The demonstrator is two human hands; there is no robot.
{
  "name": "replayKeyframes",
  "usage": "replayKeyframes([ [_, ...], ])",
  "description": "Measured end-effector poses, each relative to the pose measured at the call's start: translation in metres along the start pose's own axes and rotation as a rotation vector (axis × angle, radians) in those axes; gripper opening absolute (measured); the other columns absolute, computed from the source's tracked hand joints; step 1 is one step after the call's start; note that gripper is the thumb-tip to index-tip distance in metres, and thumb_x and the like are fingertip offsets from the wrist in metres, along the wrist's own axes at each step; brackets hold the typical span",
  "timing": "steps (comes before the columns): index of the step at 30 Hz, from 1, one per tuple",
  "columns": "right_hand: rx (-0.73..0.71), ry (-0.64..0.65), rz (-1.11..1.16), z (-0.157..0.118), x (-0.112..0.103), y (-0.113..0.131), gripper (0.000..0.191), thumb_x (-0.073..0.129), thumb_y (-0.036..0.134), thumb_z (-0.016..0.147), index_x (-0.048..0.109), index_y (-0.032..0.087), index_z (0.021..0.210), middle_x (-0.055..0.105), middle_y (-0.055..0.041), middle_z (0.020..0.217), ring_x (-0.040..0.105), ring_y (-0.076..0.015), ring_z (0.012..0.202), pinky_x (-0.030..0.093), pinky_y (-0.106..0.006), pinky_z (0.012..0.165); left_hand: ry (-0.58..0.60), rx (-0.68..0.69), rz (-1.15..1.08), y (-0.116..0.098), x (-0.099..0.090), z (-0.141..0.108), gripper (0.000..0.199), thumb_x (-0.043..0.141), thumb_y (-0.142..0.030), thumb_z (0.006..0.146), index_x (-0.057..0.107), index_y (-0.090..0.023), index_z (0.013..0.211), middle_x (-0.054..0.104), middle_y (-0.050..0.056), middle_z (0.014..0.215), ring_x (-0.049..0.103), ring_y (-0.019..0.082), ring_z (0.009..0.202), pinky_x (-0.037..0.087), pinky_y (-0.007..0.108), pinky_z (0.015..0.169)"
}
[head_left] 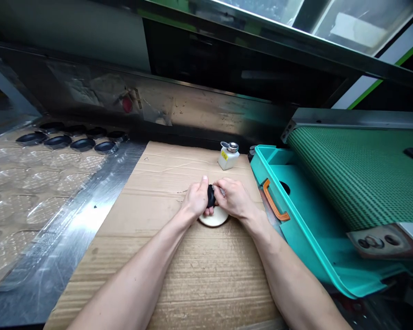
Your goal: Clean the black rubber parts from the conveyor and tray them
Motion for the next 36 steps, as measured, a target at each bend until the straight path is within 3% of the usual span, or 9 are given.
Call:
replayKeyframes([
  [13, 0.012, 0.008, -0.027, -0.002, -0.005, 0.001, 0.02, 0.046, 0.023, 0.094, 0.061, 0.02, 0.082, 0.066, -0.0045, 0.084, 0.059, -0.0164, 0.075, 0.04, -0.026, 0.069, -0.007, 0.063, 0.179, -0.013, 0.004, -0.009, 0.066, 0.029, -0.062, 0.095, 0.061, -0.013, 0.063, 0.056, 0.006, 0.041, 0.05, 0.013, 0.031, 0.036, 0.021, 0.033],
  [15, 0.028, -0.005, 0.02, -0.003, -0.006, 0.0, 0.021, 0.046, 0.023, 0.094, 0.064, 0.02, 0.083, 0.067, -0.0037, 0.082, 0.06, -0.0165, 0.075, 0.041, -0.026, 0.069, -0.025, -0.02, 0.054, -0.015, 0.002, -0.005, 0.067, 0.028, -0.062, 0.095, 0.061, -0.012, 0.063, 0.054, 0.007, 0.039, 0.047, 0.013, 0.03, 0.032, 0.021, 0.031],
  [18, 0.084, -0.162, 0.111, -0.005, -0.011, -0.005, 0.022, 0.046, 0.024, 0.095, 0.067, 0.02, 0.093, 0.069, -0.0046, 0.088, 0.062, -0.017, 0.081, 0.043, -0.026, 0.074, -0.066, -0.245, -0.372, -0.02, -0.009, 0.003, 0.062, 0.021, -0.053, 0.098, 0.061, -0.009, 0.079, 0.061, 0.011, 0.052, 0.048, 0.011, 0.034, 0.031, 0.019, 0.029],
  [21, 0.15, -0.335, 0.135, -0.008, -0.013, -0.014, 0.024, 0.046, 0.026, 0.095, 0.069, 0.018, 0.097, 0.07, -0.0067, 0.093, 0.063, -0.0185, 0.084, 0.043, -0.027, 0.078, 0.007, -0.487, -0.764, -0.027, -0.023, 0.007, 0.05, 0.02, -0.041, 0.099, 0.055, -0.005, 0.095, 0.066, 0.017, 0.073, 0.054, 0.009, 0.044, 0.037, 0.013, 0.032],
  [24, 0.205, -0.367, 0.114, -0.009, -0.01, -0.024, 0.024, 0.048, 0.027, 0.093, 0.07, 0.018, 0.094, 0.071, -0.007, 0.088, 0.064, -0.0198, 0.08, 0.044, -0.028, 0.077, 0.041, -0.578, -0.926, -0.03, -0.033, 0.007, 0.046, 0.023, -0.039, 0.098, 0.051, -0.003, 0.105, 0.064, 0.017, 0.077, 0.054, 0.009, 0.047, 0.04, 0.012, 0.033],
  [31, 0.3, -0.33, 0.028, -0.011, -0.003, -0.042, 0.028, 0.047, 0.032, 0.092, 0.072, 0.018, 0.093, 0.072, -0.0077, 0.089, 0.065, -0.0207, 0.079, 0.043, -0.029, 0.074, 0.012, -0.537, -0.916, -0.025, -0.03, 0.008, 0.046, 0.024, -0.039, 0.099, 0.05, -0.003, 0.107, 0.063, 0.018, 0.08, 0.055, 0.011, 0.05, 0.044, 0.015, 0.034],
  [36, 0.364, -0.29, -0.006, -0.013, 0.007, -0.06, 0.029, 0.048, 0.033, 0.091, 0.073, 0.018, 0.091, 0.073, -0.0078, 0.086, 0.065, -0.0217, 0.076, 0.042, -0.029, 0.071, -0.044, -0.251, -0.679, -0.023, -0.029, 0.007, 0.025, 0.035, -0.025, 0.097, 0.051, -0.007, 0.101, 0.068, 0.021, 0.088, 0.062, 0.015, 0.056, 0.049, 0.021, 0.045],
])
Point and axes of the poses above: each hand's wrist, its own z-axis towards the middle knuckle, its own x-axis out of the palm, y = z × x, the point moved 2 cm from there along z, towards the middle knuckle
